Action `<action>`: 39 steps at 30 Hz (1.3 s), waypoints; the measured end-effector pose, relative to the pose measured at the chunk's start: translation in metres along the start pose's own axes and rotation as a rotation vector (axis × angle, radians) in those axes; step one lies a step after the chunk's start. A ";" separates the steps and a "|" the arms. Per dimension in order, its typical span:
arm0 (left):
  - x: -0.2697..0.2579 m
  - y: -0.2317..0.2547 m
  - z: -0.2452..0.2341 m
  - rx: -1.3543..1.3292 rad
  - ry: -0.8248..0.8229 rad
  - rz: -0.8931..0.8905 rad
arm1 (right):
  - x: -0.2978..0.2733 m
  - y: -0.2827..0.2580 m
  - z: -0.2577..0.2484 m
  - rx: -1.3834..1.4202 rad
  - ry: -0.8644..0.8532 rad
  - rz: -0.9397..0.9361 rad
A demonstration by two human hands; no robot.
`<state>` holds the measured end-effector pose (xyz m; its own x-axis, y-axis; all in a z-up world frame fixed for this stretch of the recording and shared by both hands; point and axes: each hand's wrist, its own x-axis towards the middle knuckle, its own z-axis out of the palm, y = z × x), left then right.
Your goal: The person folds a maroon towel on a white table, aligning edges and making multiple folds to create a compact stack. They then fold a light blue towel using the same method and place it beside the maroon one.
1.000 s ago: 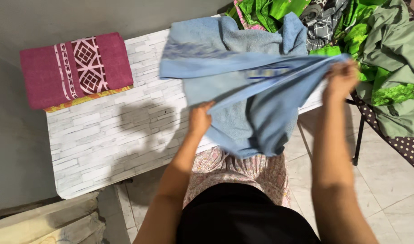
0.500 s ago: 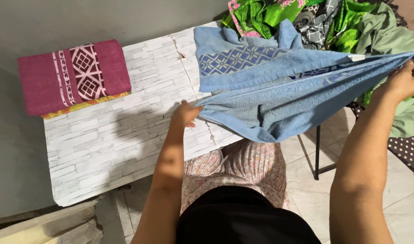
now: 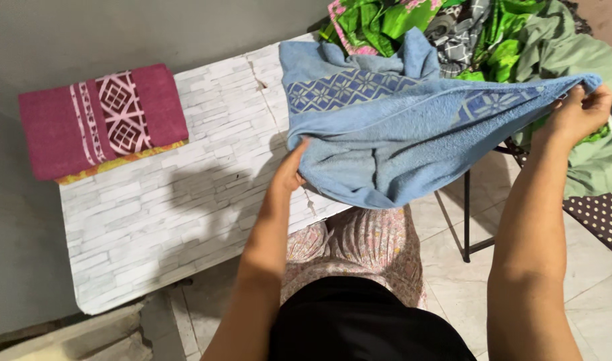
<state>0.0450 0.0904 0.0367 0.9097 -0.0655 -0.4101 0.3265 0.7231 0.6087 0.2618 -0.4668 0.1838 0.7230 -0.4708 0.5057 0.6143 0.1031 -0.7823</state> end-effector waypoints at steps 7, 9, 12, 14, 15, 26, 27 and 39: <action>-0.004 0.057 0.004 0.699 0.066 0.219 | 0.005 -0.010 -0.012 -0.046 0.064 -0.015; -0.016 0.086 -0.008 0.982 0.329 0.448 | 0.009 -0.017 -0.019 -0.030 0.089 -0.032; -0.046 0.142 -0.029 1.188 0.792 0.769 | 0.016 -0.027 -0.028 -0.012 0.120 -0.072; -0.064 0.164 -0.030 1.176 0.817 1.002 | 0.020 -0.030 -0.028 -0.072 0.122 -0.105; -0.072 0.175 -0.027 1.026 0.756 1.020 | 0.023 -0.031 -0.027 0.021 0.125 -0.068; -0.063 0.125 -0.031 -0.404 0.294 0.382 | 0.031 -0.031 -0.023 0.207 0.022 0.005; -0.062 0.131 -0.049 -0.455 0.225 0.477 | 0.029 -0.037 -0.031 0.282 -0.015 0.048; -0.020 0.218 -0.060 -0.408 0.101 0.133 | -0.050 -0.035 0.066 -0.087 -0.258 0.549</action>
<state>0.0820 0.2906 0.1368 0.9009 0.0995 -0.4226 0.0614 0.9344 0.3509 0.2249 -0.3892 0.2093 0.9865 -0.1408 0.0834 0.1100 0.1934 -0.9749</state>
